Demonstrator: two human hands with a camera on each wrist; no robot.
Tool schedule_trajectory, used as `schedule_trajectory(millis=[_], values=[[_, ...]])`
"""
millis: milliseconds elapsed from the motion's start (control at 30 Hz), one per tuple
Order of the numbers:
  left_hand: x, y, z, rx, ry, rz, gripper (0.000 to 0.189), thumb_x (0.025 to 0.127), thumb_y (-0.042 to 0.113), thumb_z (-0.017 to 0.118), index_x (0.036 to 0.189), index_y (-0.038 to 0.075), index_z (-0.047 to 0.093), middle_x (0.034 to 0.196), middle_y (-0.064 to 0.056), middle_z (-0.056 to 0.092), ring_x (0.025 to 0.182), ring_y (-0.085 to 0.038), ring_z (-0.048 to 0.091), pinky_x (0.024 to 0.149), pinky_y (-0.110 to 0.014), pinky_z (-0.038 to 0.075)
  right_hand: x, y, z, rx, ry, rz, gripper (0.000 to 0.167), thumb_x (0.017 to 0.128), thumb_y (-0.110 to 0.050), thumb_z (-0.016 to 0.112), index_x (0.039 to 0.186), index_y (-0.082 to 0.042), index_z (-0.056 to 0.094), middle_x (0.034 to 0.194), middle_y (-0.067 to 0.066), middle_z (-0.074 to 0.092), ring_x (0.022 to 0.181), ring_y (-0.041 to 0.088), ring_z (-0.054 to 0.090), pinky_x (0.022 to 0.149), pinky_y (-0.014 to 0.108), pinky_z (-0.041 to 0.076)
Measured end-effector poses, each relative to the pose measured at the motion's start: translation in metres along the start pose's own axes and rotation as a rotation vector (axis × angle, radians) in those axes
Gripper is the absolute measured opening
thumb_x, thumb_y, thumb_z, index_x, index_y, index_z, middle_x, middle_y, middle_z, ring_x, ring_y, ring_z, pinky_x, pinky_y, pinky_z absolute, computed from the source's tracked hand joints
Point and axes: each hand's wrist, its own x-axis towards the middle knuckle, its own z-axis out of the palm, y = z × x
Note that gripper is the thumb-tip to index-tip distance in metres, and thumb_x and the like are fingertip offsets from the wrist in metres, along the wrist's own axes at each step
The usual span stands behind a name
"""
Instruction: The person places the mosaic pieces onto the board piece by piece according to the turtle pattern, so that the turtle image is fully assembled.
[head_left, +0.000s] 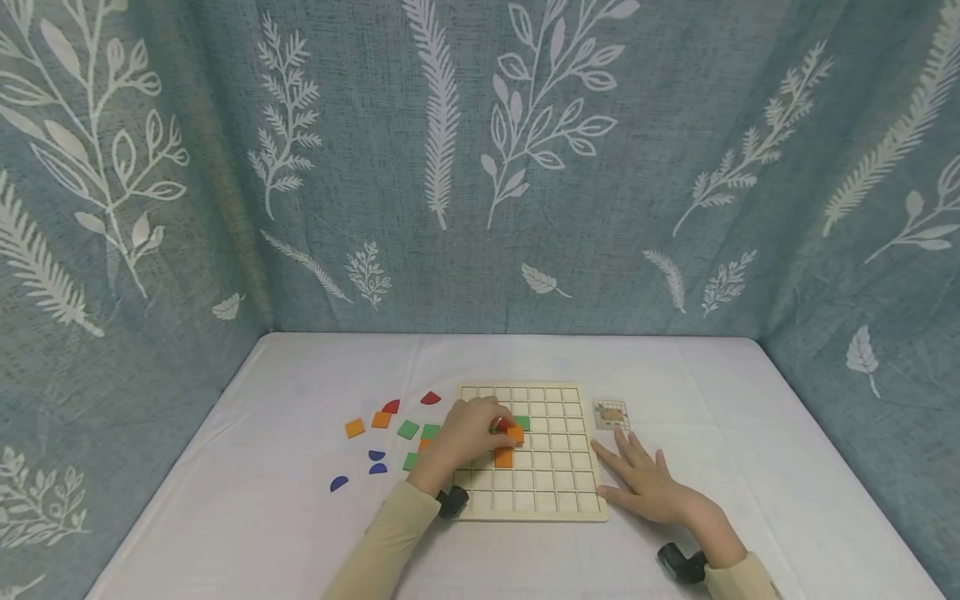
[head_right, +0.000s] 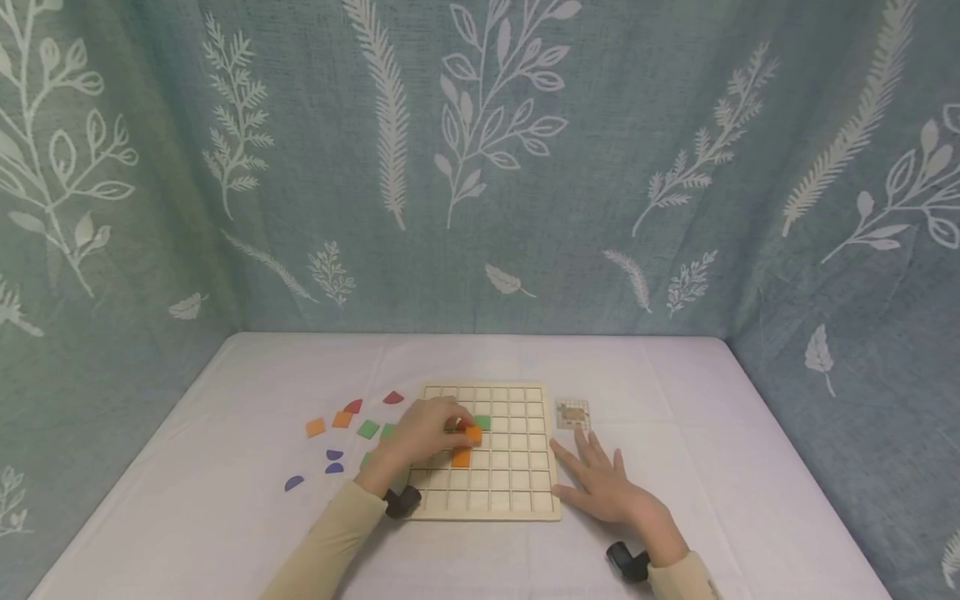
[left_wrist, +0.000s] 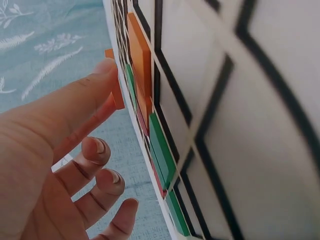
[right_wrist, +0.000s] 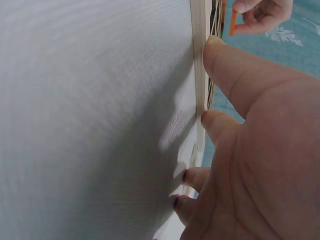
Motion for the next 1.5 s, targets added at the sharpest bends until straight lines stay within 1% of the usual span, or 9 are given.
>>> schedule_trajectory(millis=[200,367,633,800,933,1100,1200,1367,1500], values=[[0.0028,0.0014,0.0052,0.049,-0.013,-0.01,0.025,0.075,0.039,0.074,0.092,0.021,0.073,0.076,0.01,0.059,0.065,-0.005,0.046,0.06,-0.022,0.034,0.0003,0.0005,0.0002,-0.006,0.0,0.005,0.068,0.089,-0.049,0.049,0.146,-0.019,0.029,0.152,0.024,0.006,0.138,0.046,-0.002,0.099,0.069,-0.006],[0.004,0.0033,0.0077,0.054,-0.009,-0.023,0.023,0.074,0.038,0.075,0.091,0.022,0.074,0.074,0.01,0.056,0.064,-0.006,0.045,0.061,-0.026,0.035,0.0007,0.0007,0.0002,-0.01,0.0,0.004,0.068,0.089,-0.05,0.049,0.146,-0.019,0.028,0.152,0.024,0.006,0.138,0.046,-0.001,0.099,0.069,-0.006],[0.0042,0.0075,0.0076,0.056,-0.019,-0.051,0.022,0.074,0.034,0.076,0.093,0.023,0.074,0.086,0.009,0.065,0.074,-0.008,0.053,0.072,-0.032,0.04,-0.0008,0.0,-0.0014,0.002,-0.004,-0.007,0.068,0.089,-0.048,0.05,0.146,-0.018,0.028,0.151,0.025,0.006,0.137,0.047,-0.002,0.098,0.07,-0.007],[0.0051,0.0098,0.008,0.062,-0.022,-0.041,0.024,0.072,0.035,0.077,0.093,0.022,0.073,0.086,0.008,0.065,0.076,-0.009,0.054,0.075,-0.035,0.041,-0.001,-0.0002,-0.002,0.006,-0.01,-0.003,0.069,0.089,-0.05,0.049,0.146,-0.018,0.027,0.152,0.025,0.005,0.137,0.047,-0.003,0.099,0.07,-0.008],[0.006,0.0094,0.0085,0.075,-0.029,-0.039,0.025,0.072,0.037,0.077,0.093,0.023,0.073,0.085,0.009,0.065,0.076,-0.008,0.053,0.076,-0.033,0.041,-0.0007,-0.0006,-0.0023,0.016,-0.014,0.001,0.069,0.089,-0.05,0.049,0.147,-0.018,0.027,0.152,0.025,0.005,0.138,0.047,-0.003,0.099,0.069,-0.009],[0.0051,0.0063,0.0082,0.063,-0.029,-0.051,0.022,0.074,0.036,0.076,0.092,0.023,0.073,0.082,0.01,0.063,0.071,-0.006,0.05,0.07,-0.03,0.04,-0.0003,-0.0011,-0.0019,0.014,-0.019,-0.006,0.068,0.09,-0.049,0.049,0.146,-0.018,0.027,0.152,0.025,0.005,0.138,0.047,-0.003,0.099,0.069,-0.008],[0.0034,0.0057,0.0067,0.048,-0.029,-0.057,0.02,0.075,0.035,0.076,0.091,0.024,0.073,0.082,0.011,0.063,0.071,-0.006,0.05,0.071,-0.032,0.04,-0.0002,-0.0013,-0.0022,0.011,-0.02,-0.007,0.068,0.09,-0.048,0.049,0.146,-0.017,0.027,0.152,0.025,0.005,0.138,0.047,-0.003,0.099,0.069,-0.008],[0.0035,0.0061,0.0062,0.016,-0.033,-0.037,0.019,0.075,0.034,0.075,0.09,0.023,0.073,0.088,0.01,0.067,0.08,-0.009,0.058,0.075,-0.036,0.042,-0.0006,-0.0011,-0.003,0.016,-0.021,-0.007,0.067,0.091,-0.047,0.049,0.147,-0.017,0.027,0.152,0.025,0.004,0.137,0.047,-0.004,0.099,0.069,-0.009],[0.0052,0.0055,0.0083,0.012,-0.045,-0.038,0.017,0.076,0.034,0.075,0.089,0.023,0.073,0.09,0.01,0.067,0.085,-0.011,0.059,0.078,-0.039,0.042,-0.0004,-0.0004,-0.0026,0.011,-0.018,-0.008,0.068,0.09,-0.047,0.049,0.146,-0.017,0.027,0.152,0.026,0.004,0.137,0.047,-0.004,0.099,0.069,-0.009]])
